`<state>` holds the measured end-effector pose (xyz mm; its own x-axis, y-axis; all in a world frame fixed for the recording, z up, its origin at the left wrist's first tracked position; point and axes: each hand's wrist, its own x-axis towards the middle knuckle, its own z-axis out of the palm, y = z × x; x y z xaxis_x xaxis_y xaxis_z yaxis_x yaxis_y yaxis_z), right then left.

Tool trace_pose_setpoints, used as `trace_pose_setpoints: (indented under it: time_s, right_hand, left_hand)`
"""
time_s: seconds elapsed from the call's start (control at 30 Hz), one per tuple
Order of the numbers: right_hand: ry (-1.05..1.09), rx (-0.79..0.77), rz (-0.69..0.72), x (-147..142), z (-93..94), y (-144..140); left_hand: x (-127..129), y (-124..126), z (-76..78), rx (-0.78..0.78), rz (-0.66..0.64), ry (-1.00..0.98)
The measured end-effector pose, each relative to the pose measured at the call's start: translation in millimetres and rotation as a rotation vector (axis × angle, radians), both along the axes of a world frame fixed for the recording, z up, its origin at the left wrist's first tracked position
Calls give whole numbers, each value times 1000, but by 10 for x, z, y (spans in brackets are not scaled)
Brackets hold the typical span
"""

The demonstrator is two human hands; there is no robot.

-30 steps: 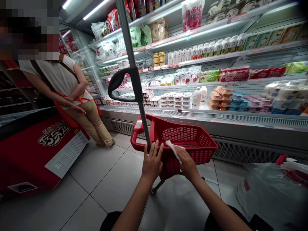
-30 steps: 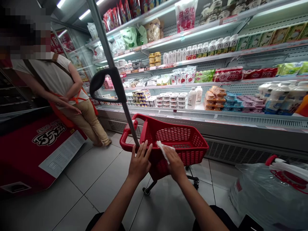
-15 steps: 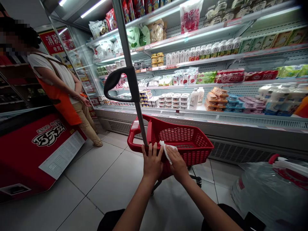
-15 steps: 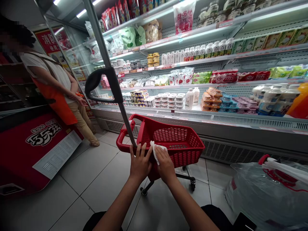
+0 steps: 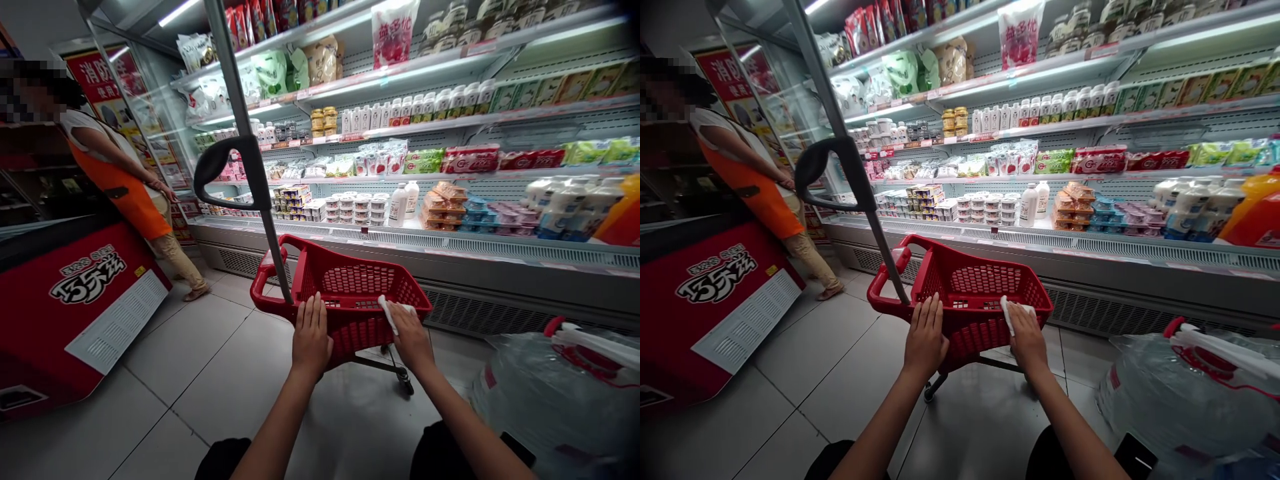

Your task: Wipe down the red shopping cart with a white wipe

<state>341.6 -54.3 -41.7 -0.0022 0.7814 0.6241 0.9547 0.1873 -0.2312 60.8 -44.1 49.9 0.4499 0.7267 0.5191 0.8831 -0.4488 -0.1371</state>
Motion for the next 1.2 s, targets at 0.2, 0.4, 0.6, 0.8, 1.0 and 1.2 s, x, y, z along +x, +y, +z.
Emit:
trace_pose_setpoints:
  time_s: [0.2, 0.4, 0.6, 0.8, 1.0, 1.2]
  right_hand:
    - [11, 35, 271, -1050, 320, 87]
    - [-27, 27, 270, -669, 244, 68]
    - [-53, 8, 29, 118, -1, 24]
    - [3, 14, 136, -647, 160, 116]
    - [-18, 46, 307, -979, 273, 84]
    - [-71, 37, 109, 2, 81, -7]
  left_hand:
    - [113, 3, -51, 38, 12, 25]
    - [-52, 10, -39, 17, 19, 56]
    - [0, -2, -51, 6, 58, -3]
    - [158, 7, -159, -24, 39, 2]
    - [68, 5, -263, 39, -2, 57]
    - [-106, 78, -188, -7, -29, 89]
